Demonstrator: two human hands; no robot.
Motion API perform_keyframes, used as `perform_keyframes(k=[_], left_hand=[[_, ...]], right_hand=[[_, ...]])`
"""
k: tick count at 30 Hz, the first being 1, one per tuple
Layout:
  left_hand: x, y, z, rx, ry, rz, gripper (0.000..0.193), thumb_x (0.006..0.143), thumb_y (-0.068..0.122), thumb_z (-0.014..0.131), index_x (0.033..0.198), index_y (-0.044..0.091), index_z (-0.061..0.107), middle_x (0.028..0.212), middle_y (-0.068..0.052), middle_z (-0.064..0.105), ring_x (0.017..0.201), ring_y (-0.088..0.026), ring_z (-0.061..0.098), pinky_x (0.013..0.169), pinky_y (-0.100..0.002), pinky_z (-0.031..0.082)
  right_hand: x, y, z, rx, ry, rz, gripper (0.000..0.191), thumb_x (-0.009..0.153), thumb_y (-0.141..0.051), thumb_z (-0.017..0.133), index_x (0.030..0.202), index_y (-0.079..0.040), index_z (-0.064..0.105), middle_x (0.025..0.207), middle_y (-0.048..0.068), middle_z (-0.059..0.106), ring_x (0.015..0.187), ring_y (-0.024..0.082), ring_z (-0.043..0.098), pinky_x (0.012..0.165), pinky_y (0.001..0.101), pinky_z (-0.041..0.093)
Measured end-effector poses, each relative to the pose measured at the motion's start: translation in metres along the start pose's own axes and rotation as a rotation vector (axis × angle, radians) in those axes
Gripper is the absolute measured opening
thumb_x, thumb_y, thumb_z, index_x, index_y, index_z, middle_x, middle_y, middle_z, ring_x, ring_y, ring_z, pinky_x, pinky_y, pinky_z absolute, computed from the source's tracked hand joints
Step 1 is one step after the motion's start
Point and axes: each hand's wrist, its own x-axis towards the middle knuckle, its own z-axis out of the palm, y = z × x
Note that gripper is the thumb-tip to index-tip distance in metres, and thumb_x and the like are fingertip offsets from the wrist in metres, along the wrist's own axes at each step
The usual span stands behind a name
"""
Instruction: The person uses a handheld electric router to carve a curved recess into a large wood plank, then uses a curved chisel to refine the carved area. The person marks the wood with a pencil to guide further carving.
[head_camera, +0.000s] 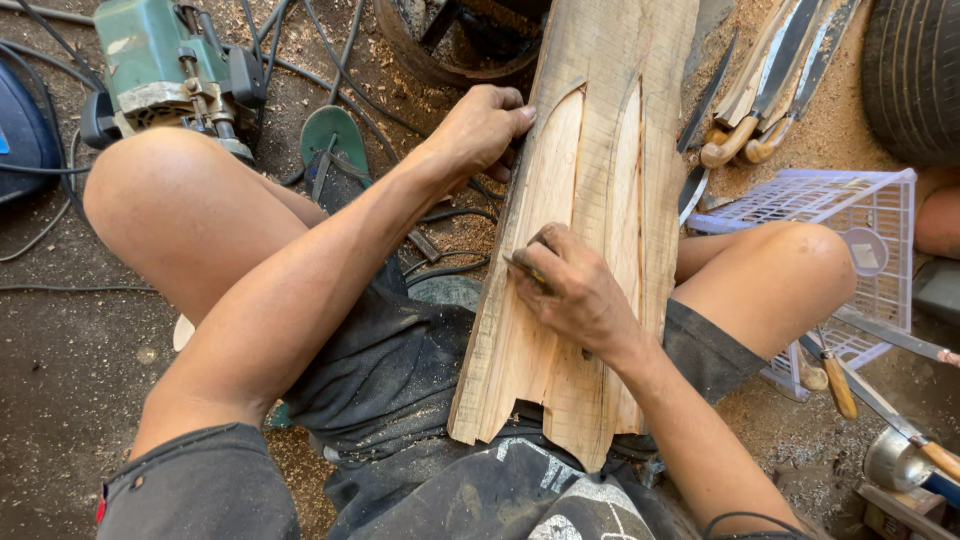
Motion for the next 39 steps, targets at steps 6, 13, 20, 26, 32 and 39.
perform_keyframes(k=[6, 13, 20, 26, 32, 39], left_hand=[[-0.004, -0.002, 0.004, 0.008, 0.016, 0.028, 0.045, 0.102, 0.030, 0.051, 0.134, 0.000, 0.057, 0.089, -0.011, 0.071, 0.060, -0.014, 0.062, 0.046, -0.030, 0.058], [-0.006, -0.005, 0.008, 0.058, 0.046, 0.047, 0.048, 0.103, 0.029, 0.049, 0.138, -0.003, 0.056, 0.090, -0.012, 0.072, 0.059, -0.013, 0.062, 0.046, -0.028, 0.058], [0.001, -0.014, 0.010, 0.042, 0.067, 0.118, 0.046, 0.101, 0.025, 0.050, 0.135, -0.005, 0.057, 0.093, -0.013, 0.075, 0.057, -0.015, 0.067, 0.044, -0.029, 0.060], [0.013, -0.024, 0.010, 0.065, 0.112, 0.158, 0.045, 0.099, 0.025, 0.054, 0.133, -0.004, 0.057, 0.091, -0.014, 0.075, 0.056, -0.017, 0.068, 0.042, -0.030, 0.062], [0.014, -0.028, 0.011, 0.054, 0.111, 0.195, 0.041, 0.100, 0.026, 0.054, 0.125, -0.004, 0.065, 0.086, -0.013, 0.075, 0.053, -0.017, 0.067, 0.039, -0.030, 0.058], [0.016, -0.031, 0.016, 0.195, 0.147, 0.240, 0.040, 0.104, 0.026, 0.047, 0.128, -0.004, 0.060, 0.091, -0.014, 0.074, 0.057, -0.015, 0.071, 0.051, -0.030, 0.061]], right_hand=[[-0.014, -0.016, 0.002, -0.002, -0.039, 0.010, 0.019, 0.084, -0.001, 0.077, 0.096, -0.001, 0.063, 0.093, 0.013, 0.058, 0.079, 0.026, 0.063, 0.069, 0.0393, 0.055], [-0.031, -0.029, 0.003, -0.025, -0.052, -0.020, 0.020, 0.082, -0.001, 0.076, 0.097, 0.000, 0.063, 0.092, 0.012, 0.057, 0.080, 0.026, 0.062, 0.069, 0.0387, 0.054], [-0.058, -0.059, 0.008, -0.006, -0.104, -0.016, 0.018, 0.084, -0.003, 0.078, 0.094, 0.000, 0.063, 0.087, 0.012, 0.056, 0.075, 0.025, 0.060, 0.066, 0.0384, 0.053], [-0.069, -0.081, 0.009, 0.026, -0.091, 0.005, 0.019, 0.081, 0.000, 0.075, 0.093, -0.001, 0.061, 0.087, 0.012, 0.056, 0.077, 0.028, 0.061, 0.067, 0.0409, 0.051], [-0.082, -0.094, 0.014, 0.034, -0.091, 0.009, 0.018, 0.083, -0.001, 0.076, 0.094, -0.002, 0.062, 0.087, 0.013, 0.056, 0.077, 0.029, 0.061, 0.067, 0.0418, 0.051], [-0.091, -0.063, -0.011, 0.257, 0.206, 0.245, 0.008, 0.098, -0.010, 0.070, 0.105, -0.006, 0.069, 0.088, 0.005, 0.072, 0.069, 0.011, 0.069, 0.057, 0.0247, 0.057]])
